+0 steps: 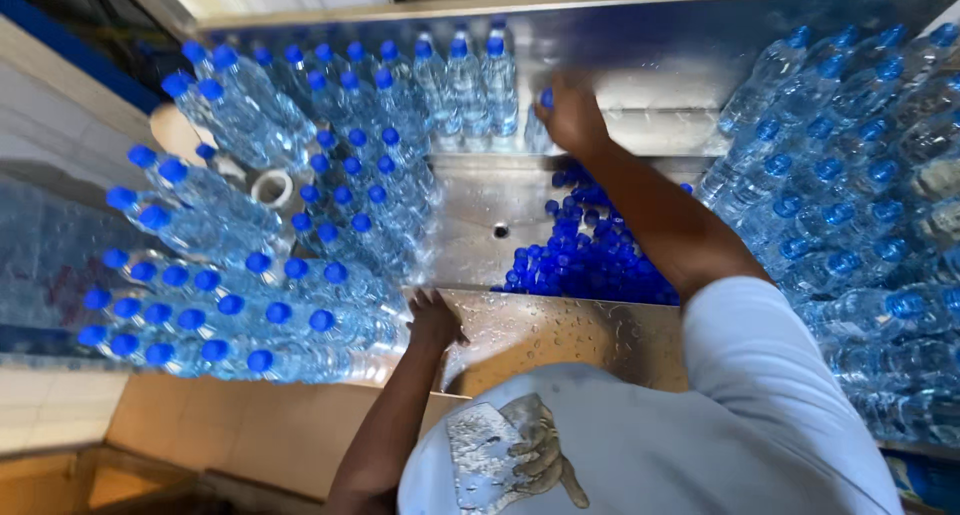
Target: The person repeatedly picks up plastic water bottles from a stainless steel tray, places them under a capping mechanism, and secures blue caps onto them. The capped bottles are then placed back onto the tray among other finished bottles.
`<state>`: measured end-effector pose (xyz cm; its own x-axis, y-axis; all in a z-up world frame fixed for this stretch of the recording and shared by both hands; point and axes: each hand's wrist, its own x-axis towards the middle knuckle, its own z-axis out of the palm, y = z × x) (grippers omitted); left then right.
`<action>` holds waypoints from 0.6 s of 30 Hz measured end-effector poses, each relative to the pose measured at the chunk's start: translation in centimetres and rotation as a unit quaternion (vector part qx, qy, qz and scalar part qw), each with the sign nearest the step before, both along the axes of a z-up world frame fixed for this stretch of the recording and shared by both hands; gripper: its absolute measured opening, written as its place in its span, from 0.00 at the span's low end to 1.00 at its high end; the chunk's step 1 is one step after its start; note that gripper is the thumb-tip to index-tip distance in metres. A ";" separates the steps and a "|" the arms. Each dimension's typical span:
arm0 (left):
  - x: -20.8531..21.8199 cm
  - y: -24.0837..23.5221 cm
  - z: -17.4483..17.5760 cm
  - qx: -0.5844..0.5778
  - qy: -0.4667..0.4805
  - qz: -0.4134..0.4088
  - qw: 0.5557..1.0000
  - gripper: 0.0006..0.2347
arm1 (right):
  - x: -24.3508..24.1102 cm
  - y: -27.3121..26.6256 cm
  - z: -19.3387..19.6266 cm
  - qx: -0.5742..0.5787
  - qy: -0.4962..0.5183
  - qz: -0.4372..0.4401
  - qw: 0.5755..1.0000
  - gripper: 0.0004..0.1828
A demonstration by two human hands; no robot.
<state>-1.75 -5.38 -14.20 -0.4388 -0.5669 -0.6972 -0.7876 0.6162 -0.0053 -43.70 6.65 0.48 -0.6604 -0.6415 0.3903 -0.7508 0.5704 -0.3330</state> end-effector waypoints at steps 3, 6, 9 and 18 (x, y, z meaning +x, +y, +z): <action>1.1 -0.2 -0.7 -0.003 0.051 -0.003 0.999 0.69 | -3.1 -3.1 0.9 -0.003 -0.101 -0.052 0.994 0.25; 1.9 -0.5 -1.1 0.000 0.070 -0.012 0.997 0.69 | -6.3 -6.2 0.0 -0.069 -0.182 -0.085 0.977 0.20; 2.1 -1.1 -2.9 0.009 0.065 -0.012 0.998 0.70 | -6.8 -7.0 0.8 -0.096 -0.164 -0.070 0.979 0.31; 1.4 -0.1 0.5 -0.002 0.084 -0.040 0.996 0.62 | 1.2 0.1 -26.5 0.188 0.044 0.051 0.980 0.19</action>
